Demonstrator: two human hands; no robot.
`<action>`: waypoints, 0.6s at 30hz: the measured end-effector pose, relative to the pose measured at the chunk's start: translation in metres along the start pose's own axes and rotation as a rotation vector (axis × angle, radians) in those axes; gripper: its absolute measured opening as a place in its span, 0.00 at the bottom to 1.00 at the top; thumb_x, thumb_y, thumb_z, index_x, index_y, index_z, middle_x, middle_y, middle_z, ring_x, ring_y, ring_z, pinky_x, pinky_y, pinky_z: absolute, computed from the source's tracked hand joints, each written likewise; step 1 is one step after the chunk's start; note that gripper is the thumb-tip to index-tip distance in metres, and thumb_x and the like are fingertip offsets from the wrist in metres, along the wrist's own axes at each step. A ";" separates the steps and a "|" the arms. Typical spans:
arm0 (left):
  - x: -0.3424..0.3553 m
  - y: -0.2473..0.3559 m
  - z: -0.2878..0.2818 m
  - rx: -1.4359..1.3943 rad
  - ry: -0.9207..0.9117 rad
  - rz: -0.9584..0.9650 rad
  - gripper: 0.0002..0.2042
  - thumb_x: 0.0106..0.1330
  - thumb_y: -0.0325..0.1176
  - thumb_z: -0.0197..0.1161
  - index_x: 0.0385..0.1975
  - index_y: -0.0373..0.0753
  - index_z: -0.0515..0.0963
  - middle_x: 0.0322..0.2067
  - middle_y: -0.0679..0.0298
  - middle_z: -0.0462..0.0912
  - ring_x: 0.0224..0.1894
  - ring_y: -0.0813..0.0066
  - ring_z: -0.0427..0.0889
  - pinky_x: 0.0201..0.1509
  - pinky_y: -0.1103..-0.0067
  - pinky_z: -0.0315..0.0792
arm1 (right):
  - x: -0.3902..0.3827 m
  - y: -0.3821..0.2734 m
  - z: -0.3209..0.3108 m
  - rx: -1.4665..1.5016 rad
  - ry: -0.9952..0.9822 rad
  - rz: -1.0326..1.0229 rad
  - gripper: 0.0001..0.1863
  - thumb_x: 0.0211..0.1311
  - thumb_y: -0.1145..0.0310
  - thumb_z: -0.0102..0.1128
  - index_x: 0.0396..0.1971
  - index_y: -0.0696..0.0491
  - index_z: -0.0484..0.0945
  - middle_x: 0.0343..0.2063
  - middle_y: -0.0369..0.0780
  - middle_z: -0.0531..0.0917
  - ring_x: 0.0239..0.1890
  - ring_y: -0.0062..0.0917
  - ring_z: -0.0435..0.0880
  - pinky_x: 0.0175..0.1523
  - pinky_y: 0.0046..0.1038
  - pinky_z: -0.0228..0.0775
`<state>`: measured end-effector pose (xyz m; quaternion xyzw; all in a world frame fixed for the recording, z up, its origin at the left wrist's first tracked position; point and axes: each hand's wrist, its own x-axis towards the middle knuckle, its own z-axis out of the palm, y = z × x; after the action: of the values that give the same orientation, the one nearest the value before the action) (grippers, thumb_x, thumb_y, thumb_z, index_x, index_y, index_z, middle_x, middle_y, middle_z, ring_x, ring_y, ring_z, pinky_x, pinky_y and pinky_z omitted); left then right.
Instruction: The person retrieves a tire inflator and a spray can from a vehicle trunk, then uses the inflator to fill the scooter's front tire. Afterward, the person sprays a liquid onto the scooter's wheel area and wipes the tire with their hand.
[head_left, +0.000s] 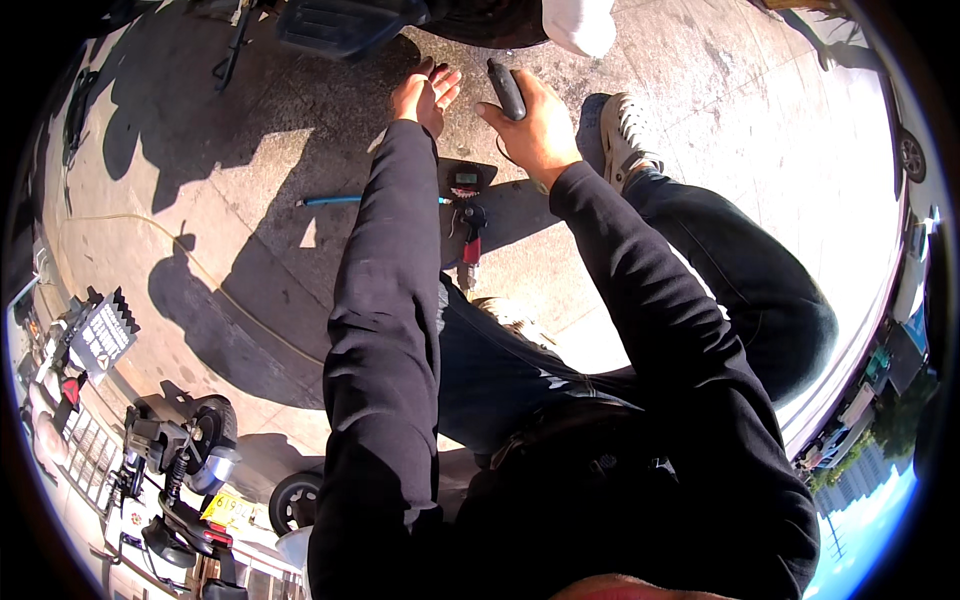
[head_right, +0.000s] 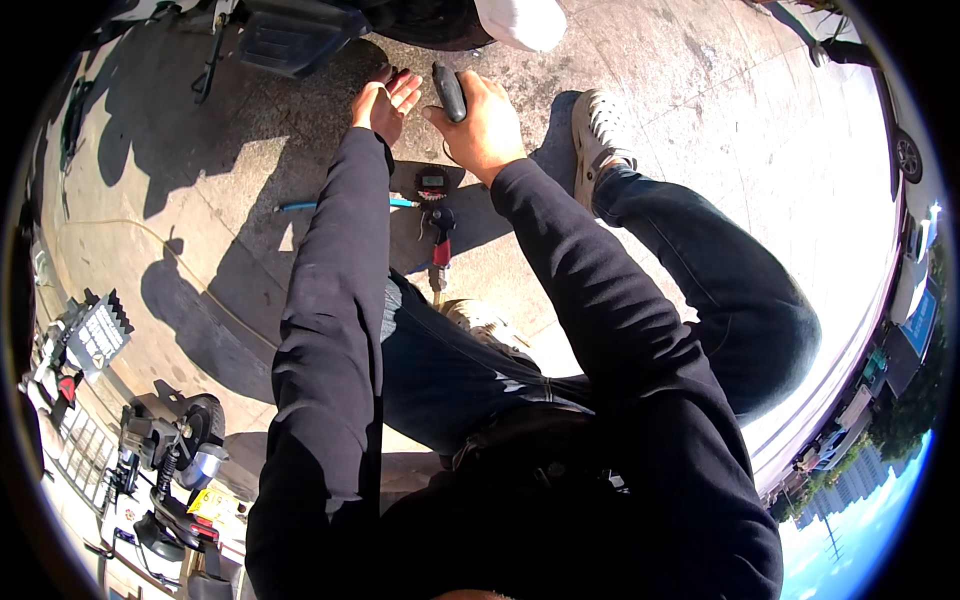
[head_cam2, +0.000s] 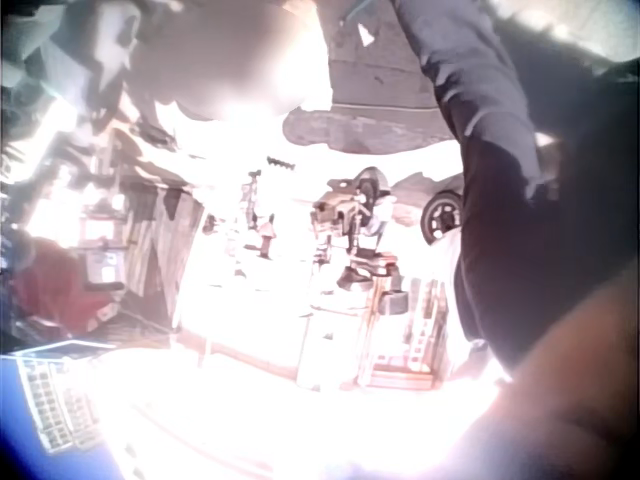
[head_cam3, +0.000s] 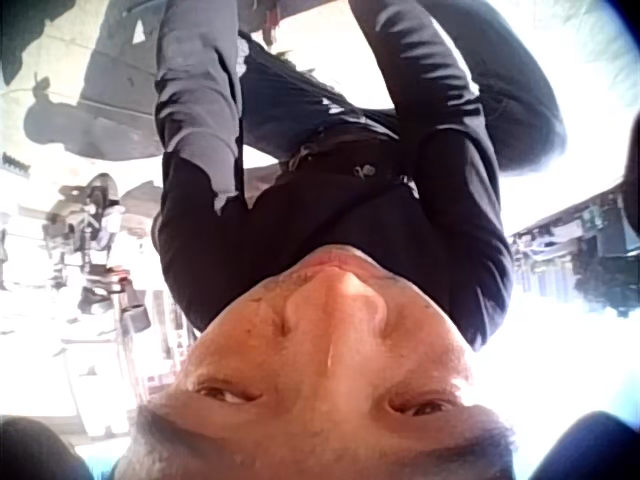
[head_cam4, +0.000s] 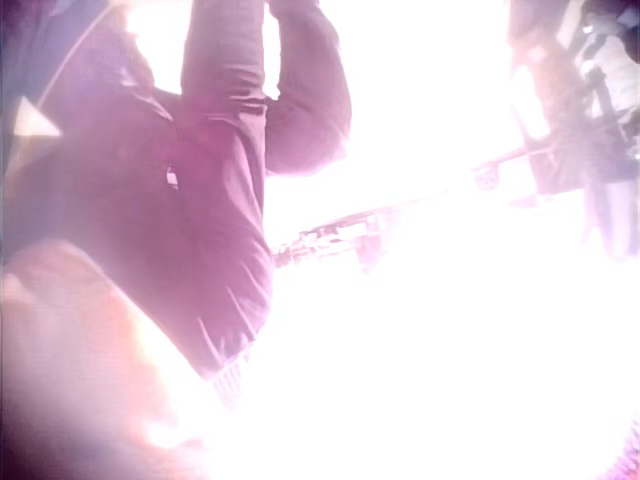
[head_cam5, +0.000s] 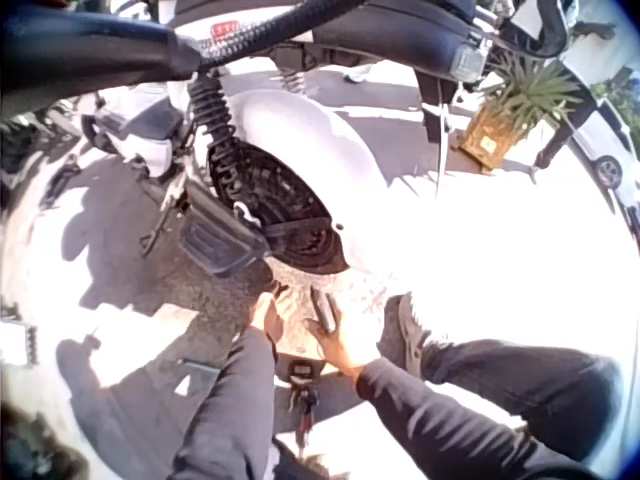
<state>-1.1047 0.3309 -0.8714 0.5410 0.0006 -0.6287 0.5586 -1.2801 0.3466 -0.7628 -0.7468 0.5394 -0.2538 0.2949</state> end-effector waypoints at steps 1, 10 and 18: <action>0.001 0.000 0.007 0.021 -0.033 0.021 0.22 0.77 0.31 0.39 0.69 0.34 0.58 0.59 0.51 0.73 0.57 0.57 0.79 0.58 0.66 0.74 | -0.007 0.003 -0.007 0.002 0.000 -0.045 0.23 0.55 0.56 0.74 0.38 0.58 0.77 0.30 0.51 0.80 0.37 0.48 0.81 0.43 0.41 0.72; 0.052 0.002 0.043 -0.142 -0.038 -0.011 0.21 0.79 0.40 0.50 0.67 0.41 0.65 0.62 0.52 0.70 0.60 0.57 0.76 0.59 0.62 0.77 | -0.021 -0.023 -0.057 0.017 -0.180 0.120 0.22 0.56 0.55 0.72 0.34 0.58 0.74 0.31 0.50 0.79 0.41 0.48 0.79 0.48 0.45 0.69; 0.014 -0.021 0.067 -0.069 -0.443 -0.089 0.13 0.76 0.40 0.56 0.48 0.37 0.77 0.45 0.57 0.83 0.46 0.64 0.83 0.59 0.68 0.73 | 0.003 -0.027 -0.050 -0.020 -0.118 0.075 0.23 0.58 0.53 0.70 0.36 0.57 0.74 0.32 0.48 0.81 0.42 0.48 0.79 0.51 0.43 0.71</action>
<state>-1.1621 0.2887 -0.8657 0.3700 -0.0767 -0.7558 0.5348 -1.2963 0.3424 -0.7087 -0.7425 0.5513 -0.1928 0.3280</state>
